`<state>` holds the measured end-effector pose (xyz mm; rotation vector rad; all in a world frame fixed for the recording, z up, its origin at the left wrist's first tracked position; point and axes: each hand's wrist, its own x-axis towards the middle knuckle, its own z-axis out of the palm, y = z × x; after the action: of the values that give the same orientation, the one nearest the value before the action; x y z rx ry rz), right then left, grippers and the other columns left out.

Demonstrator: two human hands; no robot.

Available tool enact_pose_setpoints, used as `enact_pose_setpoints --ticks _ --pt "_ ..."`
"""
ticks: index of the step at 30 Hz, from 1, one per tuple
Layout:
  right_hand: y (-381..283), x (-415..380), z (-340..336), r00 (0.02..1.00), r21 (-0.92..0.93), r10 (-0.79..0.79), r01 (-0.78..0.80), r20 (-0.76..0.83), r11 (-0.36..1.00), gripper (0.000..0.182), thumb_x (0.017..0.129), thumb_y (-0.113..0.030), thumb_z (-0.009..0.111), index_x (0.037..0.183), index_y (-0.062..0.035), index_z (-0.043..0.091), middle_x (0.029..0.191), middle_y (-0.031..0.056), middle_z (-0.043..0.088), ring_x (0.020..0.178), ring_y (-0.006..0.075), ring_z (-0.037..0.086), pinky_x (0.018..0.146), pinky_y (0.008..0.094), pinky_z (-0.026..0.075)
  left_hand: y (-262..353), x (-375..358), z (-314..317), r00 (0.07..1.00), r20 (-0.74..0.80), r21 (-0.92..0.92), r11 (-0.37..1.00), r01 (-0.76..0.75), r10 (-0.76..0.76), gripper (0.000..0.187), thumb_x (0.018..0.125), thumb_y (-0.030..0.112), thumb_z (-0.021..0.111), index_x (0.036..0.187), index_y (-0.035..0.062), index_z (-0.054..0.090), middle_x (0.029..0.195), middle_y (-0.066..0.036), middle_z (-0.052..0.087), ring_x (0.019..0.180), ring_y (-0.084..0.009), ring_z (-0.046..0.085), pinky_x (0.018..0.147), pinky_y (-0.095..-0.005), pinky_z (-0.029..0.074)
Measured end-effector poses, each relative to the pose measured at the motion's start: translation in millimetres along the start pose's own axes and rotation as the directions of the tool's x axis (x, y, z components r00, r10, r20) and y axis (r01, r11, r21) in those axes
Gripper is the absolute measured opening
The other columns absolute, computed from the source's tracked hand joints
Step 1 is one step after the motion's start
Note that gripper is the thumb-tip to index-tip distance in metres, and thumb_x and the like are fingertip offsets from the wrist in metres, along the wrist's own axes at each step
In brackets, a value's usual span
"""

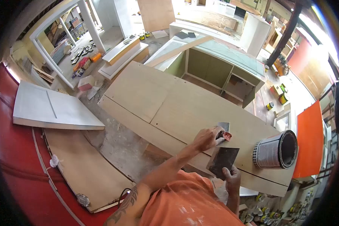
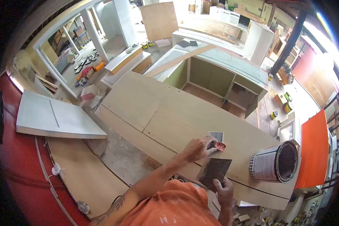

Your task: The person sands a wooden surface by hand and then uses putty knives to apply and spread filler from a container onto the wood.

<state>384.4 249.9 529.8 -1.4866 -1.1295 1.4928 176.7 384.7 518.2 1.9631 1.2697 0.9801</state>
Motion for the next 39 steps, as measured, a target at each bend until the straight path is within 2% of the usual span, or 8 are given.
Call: enact_pose_setpoints --ticks 7,12,18,21,27,31,35,39 --pt "-18 8 -27 0.987 -0.034 -0.155 0.154 -0.042 0.988 0.018 0.089 -0.014 0.067 0.098 0.0002 0.061 0.088 0.0030 0.064 0.074 0.0083 0.058 0.068 0.0231 0.047 -22 -8 -14 0.983 -0.010 -0.001 0.983 0.182 -0.182 0.046 0.081 0.024 0.073 0.120 0.0045 0.058 0.106 -0.019 0.066 0.092 -0.0303 0.066 0.079 -0.0392 0.052" --pt "10 40 -30 0.994 0.324 -0.018 0.051 -0.105 0.945 0.027 0.097 -0.024 0.059 0.103 0.0017 0.062 0.092 0.0040 0.064 0.081 0.0118 0.060 0.076 0.0272 0.048 -42 -43 -57 0.924 -0.209 -0.148 0.945 0.293 -0.319 0.045 0.081 0.015 0.071 0.123 0.0043 0.058 0.098 -0.008 0.066 0.080 -0.0138 0.061 0.073 -0.0294 0.051" --pt "-25 64 -17 0.992 0.422 -0.105 0.068 0.064 0.904 0.036 0.091 -0.016 0.066 0.121 0.0001 0.053 0.097 0.0028 0.062 0.078 0.0087 0.059 0.067 0.0220 0.049 -47 -105 -83 0.643 -0.565 -0.645 0.763 0.046 -0.517 0.052 0.086 0.001 0.060 0.136 0.0027 0.044 0.134 -0.014 0.052 0.120 -0.0246 0.050 0.104 -0.0361 0.038" --pt "-43 69 -13 0.990 0.368 -0.114 0.077 0.080 0.927 0.050 0.085 -0.011 0.072 0.128 -0.0021 0.048 0.102 0.0028 0.061 0.081 0.0086 0.060 0.067 0.0219 0.050 -41 -136 -77 0.534 -0.667 -0.611 0.791 0.004 -0.519 0.067 0.086 0.000 0.059 0.146 0.0042 0.030 0.141 -0.016 0.042 0.126 -0.0268 0.044 0.108 -0.0376 0.033" --pt "-36 90 -3 0.982 0.497 -0.139 0.059 0.126 0.866 0.037 0.089 -0.013 0.067 0.120 0.0019 0.055 0.103 0.0086 0.065 0.087 0.0163 0.063 0.077 0.0302 0.053 -25 -157 -51 0.537 -0.445 -0.816 0.572 0.088 -0.717 0.067 0.085 0.008 0.069 0.142 -0.0007 0.034 0.125 -0.013 0.055 0.113 -0.0216 0.055 0.099 -0.0341 0.043" --pt "-34 97 7 0.981 0.581 -0.093 -0.024 0.172 0.814 0.031 0.093 -0.019 0.063 0.116 0.0010 0.058 0.104 0.0091 0.066 0.087 0.0172 0.064 0.078 0.0324 0.054 -12 -165 -24 0.397 -0.360 -0.638 0.534 0.555 -0.844 0.042 0.094 0.040 0.060 0.104 -0.0010 0.067 0.084 -0.003 0.065 0.076 -0.0115 0.057 0.070 -0.0263 0.048" --pt "-32 100 11 0.961 0.566 -0.059 -0.108 0.269 0.817 0.032 0.093 -0.020 0.062 0.118 -0.0004 0.058 0.104 0.0088 0.065 0.087 0.0174 0.064 0.079 0.0333 0.054 23 -159 -17 0.784 -0.133 -0.720 0.602 0.344 -0.606 0.048 0.097 0.047 0.053 0.077 0.0038 0.059 0.068 0.003 0.052 0.064 -0.0084 0.047 0.061 -0.0250 0.041" --pt "-35 90 10 0.916 0.411 -0.087 -0.090 0.391 0.907 0.033 0.092 -0.016 0.061 0.121 -0.0005 0.055 0.110 0.0078 0.064 0.096 0.0164 0.062 0.086 0.0314 0.051 37 -149 -17 0.696 0.059 -0.716 0.456 0.529 -0.715 0.052 0.099 0.048 0.047 0.068 0.0063 0.048 0.066 0.003 0.043 0.061 -0.0078 0.040 0.056 -0.0248 0.036"
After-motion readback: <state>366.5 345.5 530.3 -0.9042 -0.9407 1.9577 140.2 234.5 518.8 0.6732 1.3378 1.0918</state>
